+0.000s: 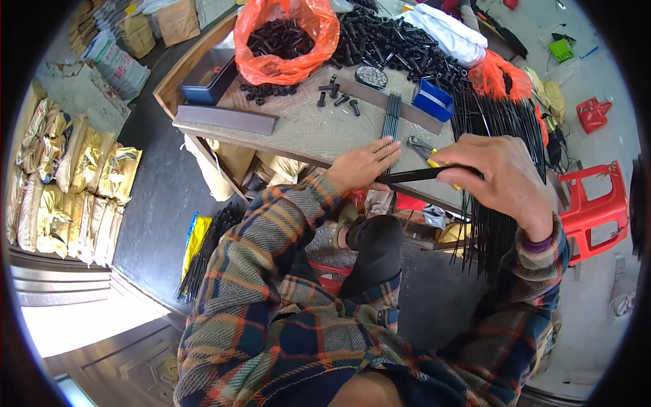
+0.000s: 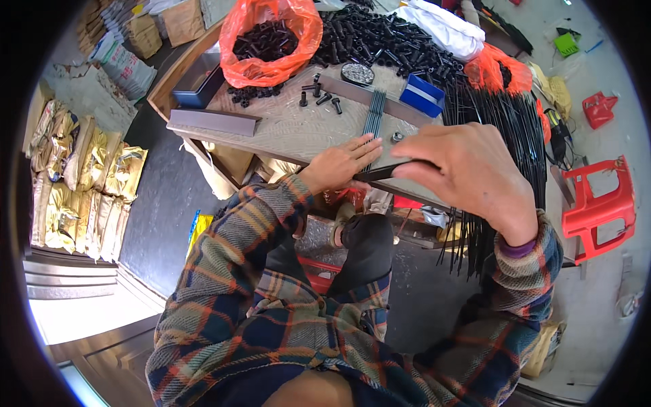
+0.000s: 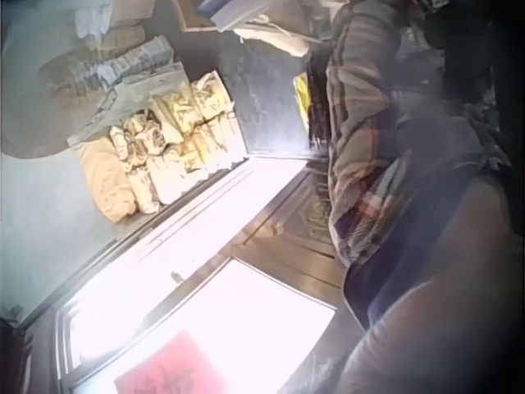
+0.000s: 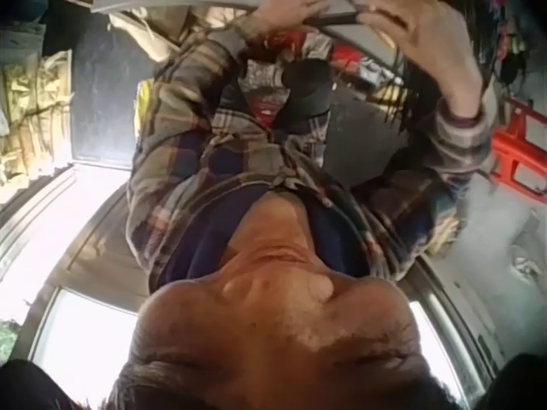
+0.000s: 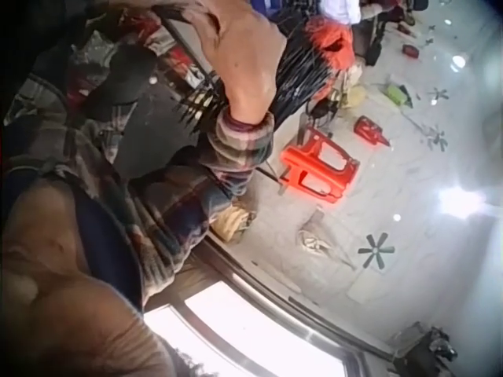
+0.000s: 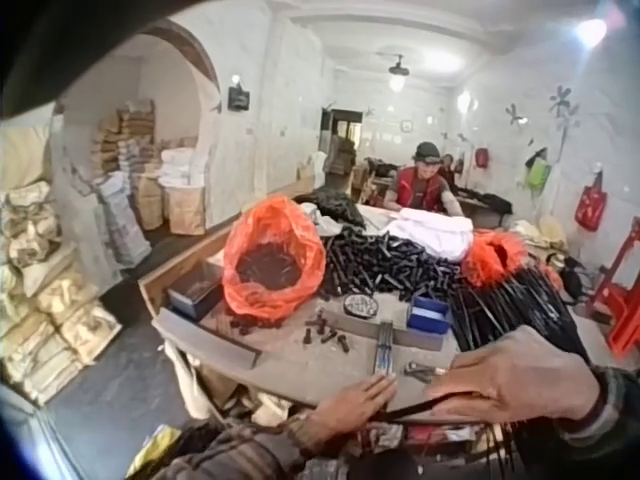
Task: Assembling wire bundles by aligning wires, adding connectors, and using pliers to secure components.
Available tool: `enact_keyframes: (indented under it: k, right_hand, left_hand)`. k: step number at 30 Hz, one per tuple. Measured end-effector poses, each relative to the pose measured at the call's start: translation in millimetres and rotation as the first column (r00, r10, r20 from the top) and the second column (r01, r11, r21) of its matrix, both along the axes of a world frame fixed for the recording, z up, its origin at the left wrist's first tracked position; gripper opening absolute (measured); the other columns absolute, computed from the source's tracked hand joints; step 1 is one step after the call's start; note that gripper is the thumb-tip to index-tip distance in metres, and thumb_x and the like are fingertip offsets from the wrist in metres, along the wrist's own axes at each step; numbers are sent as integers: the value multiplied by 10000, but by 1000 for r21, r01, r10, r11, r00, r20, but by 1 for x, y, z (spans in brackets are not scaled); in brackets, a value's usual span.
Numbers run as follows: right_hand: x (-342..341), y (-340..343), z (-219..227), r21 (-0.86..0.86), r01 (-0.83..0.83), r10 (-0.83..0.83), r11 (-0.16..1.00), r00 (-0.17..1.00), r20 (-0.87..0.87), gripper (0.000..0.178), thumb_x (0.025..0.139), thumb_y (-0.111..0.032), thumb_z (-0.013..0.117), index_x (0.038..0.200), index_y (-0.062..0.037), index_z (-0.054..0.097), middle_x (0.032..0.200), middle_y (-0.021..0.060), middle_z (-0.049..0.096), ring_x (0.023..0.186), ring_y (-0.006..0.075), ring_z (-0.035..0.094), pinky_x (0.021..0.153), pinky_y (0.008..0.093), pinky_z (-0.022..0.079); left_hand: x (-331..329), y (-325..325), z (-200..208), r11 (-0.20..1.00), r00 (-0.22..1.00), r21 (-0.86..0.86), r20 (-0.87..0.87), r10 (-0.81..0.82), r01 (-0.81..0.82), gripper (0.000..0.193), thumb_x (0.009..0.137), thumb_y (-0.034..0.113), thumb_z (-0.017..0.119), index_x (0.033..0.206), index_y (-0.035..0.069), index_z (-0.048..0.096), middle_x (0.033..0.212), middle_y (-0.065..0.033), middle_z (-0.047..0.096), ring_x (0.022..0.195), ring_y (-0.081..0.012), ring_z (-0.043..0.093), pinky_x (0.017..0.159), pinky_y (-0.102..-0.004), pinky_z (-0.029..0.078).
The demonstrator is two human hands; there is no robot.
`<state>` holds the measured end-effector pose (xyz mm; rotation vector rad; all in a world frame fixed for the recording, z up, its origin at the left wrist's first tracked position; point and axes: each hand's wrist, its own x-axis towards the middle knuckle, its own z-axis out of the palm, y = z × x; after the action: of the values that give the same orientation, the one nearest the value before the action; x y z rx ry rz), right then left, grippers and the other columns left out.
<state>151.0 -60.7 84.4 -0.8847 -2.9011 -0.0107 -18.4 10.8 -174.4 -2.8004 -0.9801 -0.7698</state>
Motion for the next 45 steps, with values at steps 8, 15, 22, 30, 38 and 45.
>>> enact_keyframes:
  k: [8,15,22,30,38,45]
  right_hand:
    - [11,-77,-20,75,-170,163,983,982,96,221,663,-83,614,883,-96,622,844,33,582,592,195,570,460,292,426]
    - [99,-224,67,125,-533,541,837,768,-342,307,541,-27,679,836,-27,593,591,35,438,435,141,381,382,277,325]
    - [152,-223,-11,153,-717,616,680,445,-649,565,878,-506,442,687,-27,674,673,137,637,428,172,520,371,216,379]
    - [65,-141,-397,-861,-114,-406,496,846,-346,383,828,-127,556,1188,-25,474,1116,178,551,1042,277,528,864,339,406]
    - [-15,-145,-439,-940,-260,-320,221,891,-322,289,809,-177,630,1058,-37,586,952,90,631,903,179,587,795,305,446]
    - [-28,-129,-349,-777,-551,-700,304,424,-574,249,814,-154,640,1002,1,589,908,84,635,873,134,592,803,264,452]
  left_hand:
    - [-4,-19,2,996,998,92,-70,5,2,767,661,379,685,1292,59,392,1381,-85,351,1301,-246,286,1053,-361,283]
    - [38,-125,63,950,777,11,571,-263,313,374,572,237,736,881,107,570,930,-57,596,970,-257,560,858,-398,415]
    - [-27,-128,104,979,947,19,249,-202,204,353,633,434,636,650,114,488,710,-35,455,678,-219,517,541,-356,395]
    - [-47,-48,122,993,630,7,-774,-70,119,400,529,488,695,576,99,615,691,-11,567,740,-212,597,543,-333,459]
    - [16,-128,56,849,489,-277,-719,-494,450,201,447,270,757,554,143,643,598,4,625,637,-192,631,516,-318,472]
    - [21,-132,45,818,542,-331,-623,-564,471,116,611,204,613,559,105,585,579,-15,569,574,-197,574,534,-302,457]
